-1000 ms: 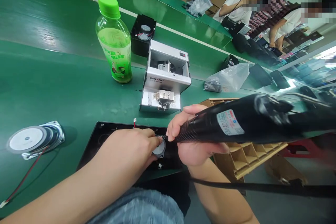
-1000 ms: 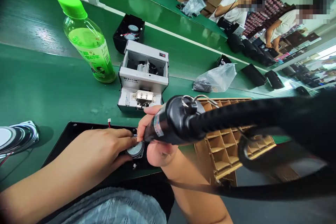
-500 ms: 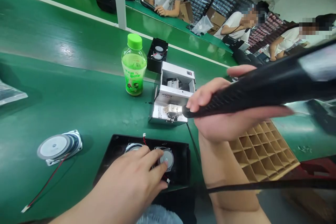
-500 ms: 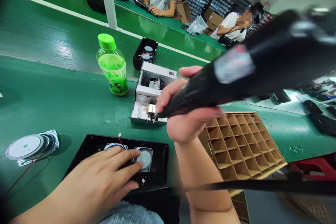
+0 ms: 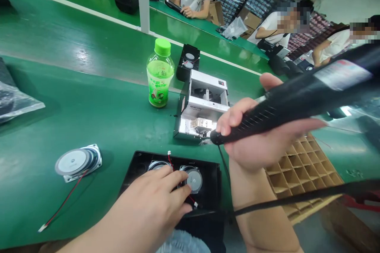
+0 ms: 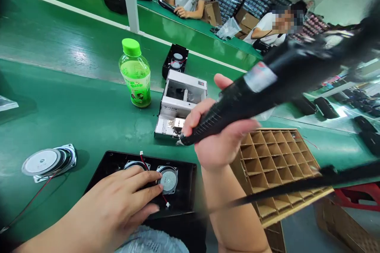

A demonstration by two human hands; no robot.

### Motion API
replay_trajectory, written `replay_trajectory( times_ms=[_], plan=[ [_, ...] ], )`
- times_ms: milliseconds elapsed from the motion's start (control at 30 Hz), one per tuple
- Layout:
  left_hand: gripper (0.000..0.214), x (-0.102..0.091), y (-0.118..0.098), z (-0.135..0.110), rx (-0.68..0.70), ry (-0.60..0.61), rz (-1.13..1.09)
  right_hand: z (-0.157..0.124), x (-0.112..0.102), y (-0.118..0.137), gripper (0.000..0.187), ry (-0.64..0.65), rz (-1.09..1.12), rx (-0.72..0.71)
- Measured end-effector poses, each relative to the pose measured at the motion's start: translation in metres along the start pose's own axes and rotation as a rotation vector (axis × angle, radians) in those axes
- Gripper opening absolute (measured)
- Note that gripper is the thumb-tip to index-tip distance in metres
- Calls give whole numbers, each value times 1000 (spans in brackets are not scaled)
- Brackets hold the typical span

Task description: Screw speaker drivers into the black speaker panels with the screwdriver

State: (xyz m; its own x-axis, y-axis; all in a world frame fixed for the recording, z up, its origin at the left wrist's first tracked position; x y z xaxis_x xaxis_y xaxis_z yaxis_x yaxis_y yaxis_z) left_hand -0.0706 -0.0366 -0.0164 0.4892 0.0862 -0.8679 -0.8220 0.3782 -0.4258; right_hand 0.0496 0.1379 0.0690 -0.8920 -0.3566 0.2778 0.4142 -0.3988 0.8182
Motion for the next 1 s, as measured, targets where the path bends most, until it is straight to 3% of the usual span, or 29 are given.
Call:
replay_trajectory(
  times_ms=[100, 200, 400, 633, 1000],
  plan=[
    [23, 2, 2, 4, -23, 25, 16, -26, -15, 32, 55, 1, 37, 106],
    [35, 5, 3, 13, -41, 90, 74, -61, -30, 58, 46, -55, -65, 115],
    [33, 13, 6, 33, -92, 336, 47, -110, -50, 51, 44, -33, -103, 115],
    [30, 14, 7, 32, -58, 262, 79, -113, -55, 39, 62, -10, -45, 159],
    [35, 14, 5, 31, -74, 255, 51, -112, -48, 27, 62, -120, -26, 181]
  ],
)
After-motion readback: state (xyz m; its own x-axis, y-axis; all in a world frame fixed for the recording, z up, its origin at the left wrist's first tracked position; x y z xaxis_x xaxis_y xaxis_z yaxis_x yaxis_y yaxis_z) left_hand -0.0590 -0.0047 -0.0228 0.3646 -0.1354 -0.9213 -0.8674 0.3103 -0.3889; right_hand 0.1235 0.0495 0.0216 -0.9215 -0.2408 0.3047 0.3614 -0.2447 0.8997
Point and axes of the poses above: each hand's wrist, its own z-axis towards the middle knuckle, its own x-axis out of the palm, y = z × x, the point moved 3 cm from there along z, towards the middle knuckle, and after that the axes turned 3 degrees about y, right-handed, at the moved point
